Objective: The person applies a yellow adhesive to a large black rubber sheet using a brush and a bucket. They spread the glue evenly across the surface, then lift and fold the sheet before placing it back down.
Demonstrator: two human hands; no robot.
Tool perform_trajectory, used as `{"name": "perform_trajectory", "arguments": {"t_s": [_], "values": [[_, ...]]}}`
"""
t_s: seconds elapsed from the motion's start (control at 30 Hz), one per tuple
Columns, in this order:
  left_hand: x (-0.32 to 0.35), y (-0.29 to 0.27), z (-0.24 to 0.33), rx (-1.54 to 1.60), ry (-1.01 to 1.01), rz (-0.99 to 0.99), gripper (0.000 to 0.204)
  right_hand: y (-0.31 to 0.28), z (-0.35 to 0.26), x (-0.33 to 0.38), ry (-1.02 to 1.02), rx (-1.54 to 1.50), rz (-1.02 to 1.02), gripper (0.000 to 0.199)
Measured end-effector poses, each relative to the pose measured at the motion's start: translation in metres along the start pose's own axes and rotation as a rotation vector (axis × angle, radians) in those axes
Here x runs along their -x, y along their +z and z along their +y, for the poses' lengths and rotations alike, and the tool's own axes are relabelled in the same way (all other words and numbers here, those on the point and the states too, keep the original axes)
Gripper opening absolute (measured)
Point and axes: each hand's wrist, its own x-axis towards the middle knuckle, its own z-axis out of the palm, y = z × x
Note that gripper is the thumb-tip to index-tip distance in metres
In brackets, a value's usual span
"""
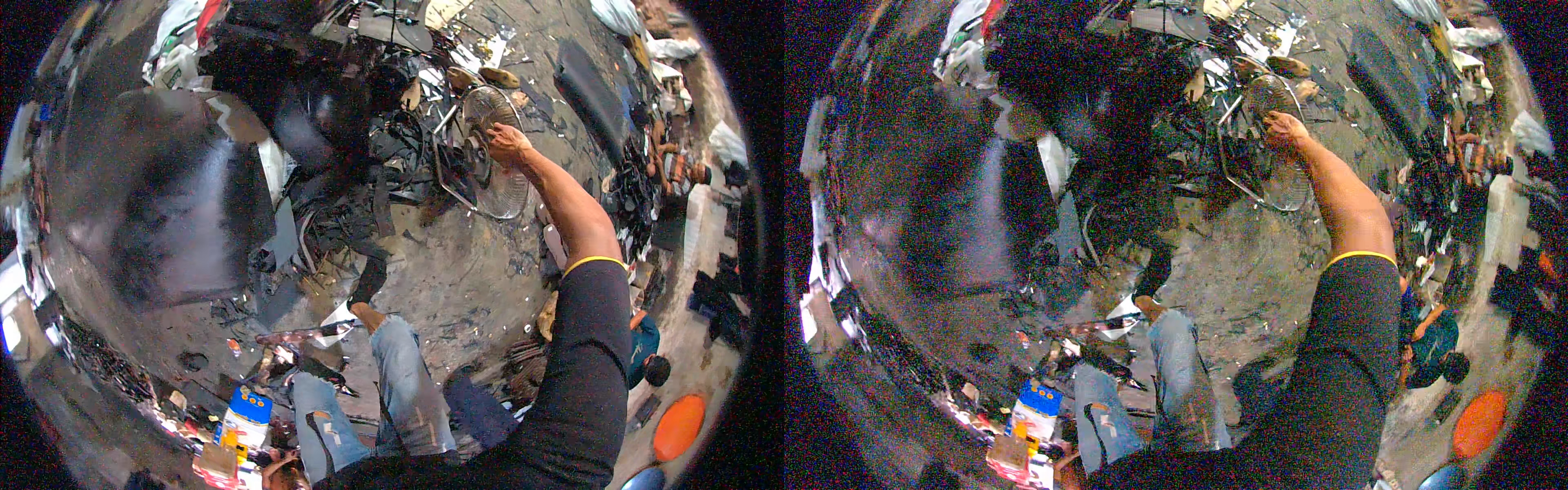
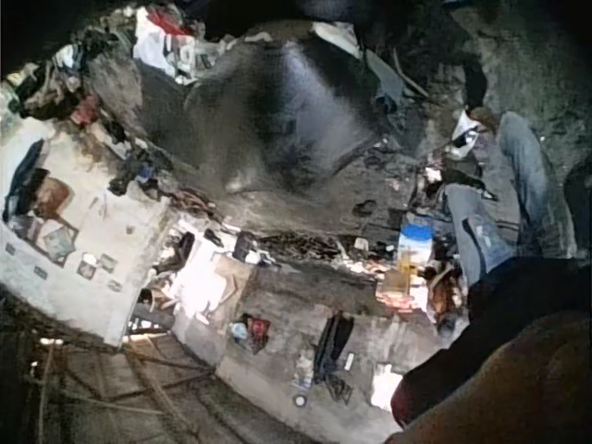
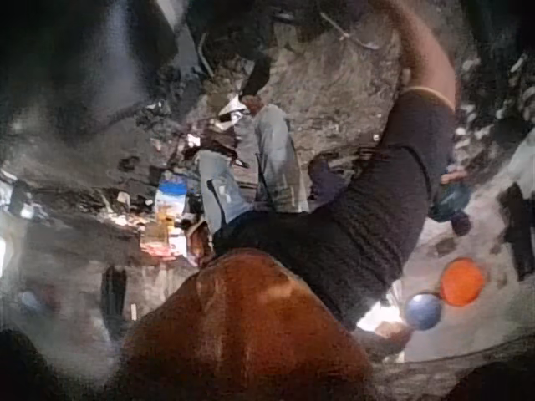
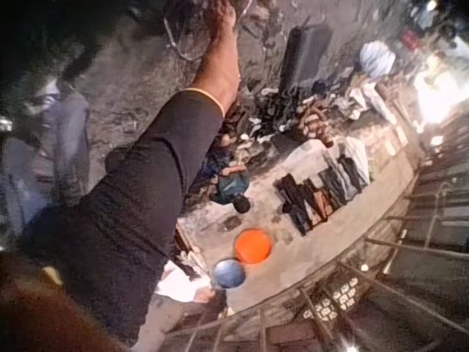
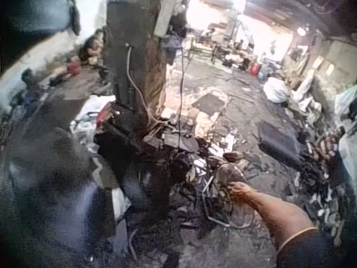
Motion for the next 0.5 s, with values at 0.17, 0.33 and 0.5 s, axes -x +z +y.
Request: {"name": "perform_trajectory", "arguments": {"t_s": [0.17, 0.33, 0.5], "values": [[0.041, 0.02, -0.043, 0.011, -0.024, 0.005, 0.031, 0.012, 0.016, 0.037, -0.069, -0.071, 0.101, 0.041], [0.086, 0.036, -0.13, 0.092, 0.044, -0.077, 0.03, -0.023, 0.024, 0.112, -0.212, -0.187, 0.344, 0.052], [0.119, 0.004, -0.211, 0.264, 0.014, -0.105, 0.03, -0.159, -0.085, 0.145, -0.184, -0.598, 0.325, 0.046]]}}
